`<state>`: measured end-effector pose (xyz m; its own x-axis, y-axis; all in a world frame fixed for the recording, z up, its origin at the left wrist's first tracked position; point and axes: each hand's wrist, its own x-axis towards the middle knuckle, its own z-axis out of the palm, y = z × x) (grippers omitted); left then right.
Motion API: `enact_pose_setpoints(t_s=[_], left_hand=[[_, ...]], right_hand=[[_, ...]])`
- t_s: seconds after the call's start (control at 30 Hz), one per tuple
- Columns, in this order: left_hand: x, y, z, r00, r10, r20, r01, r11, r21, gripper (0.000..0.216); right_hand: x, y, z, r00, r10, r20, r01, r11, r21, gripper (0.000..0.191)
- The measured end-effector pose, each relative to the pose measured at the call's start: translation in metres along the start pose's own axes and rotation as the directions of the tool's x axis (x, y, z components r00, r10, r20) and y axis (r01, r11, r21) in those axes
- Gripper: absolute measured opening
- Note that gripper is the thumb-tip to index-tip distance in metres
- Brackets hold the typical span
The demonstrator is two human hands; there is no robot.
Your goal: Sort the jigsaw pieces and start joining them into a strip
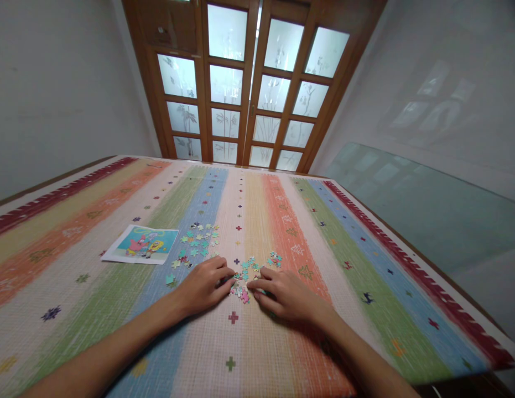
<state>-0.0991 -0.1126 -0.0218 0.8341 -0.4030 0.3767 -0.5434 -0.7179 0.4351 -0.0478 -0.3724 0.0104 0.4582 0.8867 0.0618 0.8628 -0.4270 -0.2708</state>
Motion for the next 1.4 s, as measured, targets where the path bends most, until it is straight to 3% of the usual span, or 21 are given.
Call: enact_pose_setpoints(t_s=[0.37,0.6,0.8,1.0,1.13,1.23,1.4], left_hand=[[-0.002,-0.009,-0.006,0.998,-0.055,0.009,0.055,0.998,-0.004,0.022],[-0.002,-0.018,-0.025,0.996,0.064,0.069,-0.061,0.997,-0.046,0.026],[-0.004,-0.018,-0.042,0.987,0.087,0.137,-0.086,0.996,-0.012,0.019],[-0.003,-0.014,-0.038,0.974,0.122,0.189,-0.123,0.992,-0.01,0.018],[-0.003,-0.015,-0.035,0.97,0.132,0.202,-0.132,0.991,-0.01,0.019],[-0.004,-0.016,-0.033,0.966,0.15,0.21,-0.155,0.988,0.009,0.021],[-0.005,-0.018,-0.03,0.968,0.188,0.167,-0.195,0.981,0.023,0.02]], right_hand=[[0.0,0.003,0.002,1.0,0.016,-0.025,-0.015,0.999,0.031,0.02],[0.001,0.003,0.006,0.999,0.027,-0.024,-0.025,0.998,0.057,0.019],[0.0,0.002,0.008,0.995,0.062,-0.076,-0.045,0.978,0.204,0.012],[0.0,0.008,0.012,0.989,-0.029,-0.144,0.055,0.982,0.179,0.019],[0.001,0.011,0.014,0.991,-0.051,-0.122,0.066,0.991,0.118,0.024],[-0.001,0.012,0.008,0.996,-0.036,-0.076,0.044,0.992,0.115,0.02],[-0.011,0.032,-0.015,0.99,0.091,-0.106,-0.07,0.979,0.189,0.017]])
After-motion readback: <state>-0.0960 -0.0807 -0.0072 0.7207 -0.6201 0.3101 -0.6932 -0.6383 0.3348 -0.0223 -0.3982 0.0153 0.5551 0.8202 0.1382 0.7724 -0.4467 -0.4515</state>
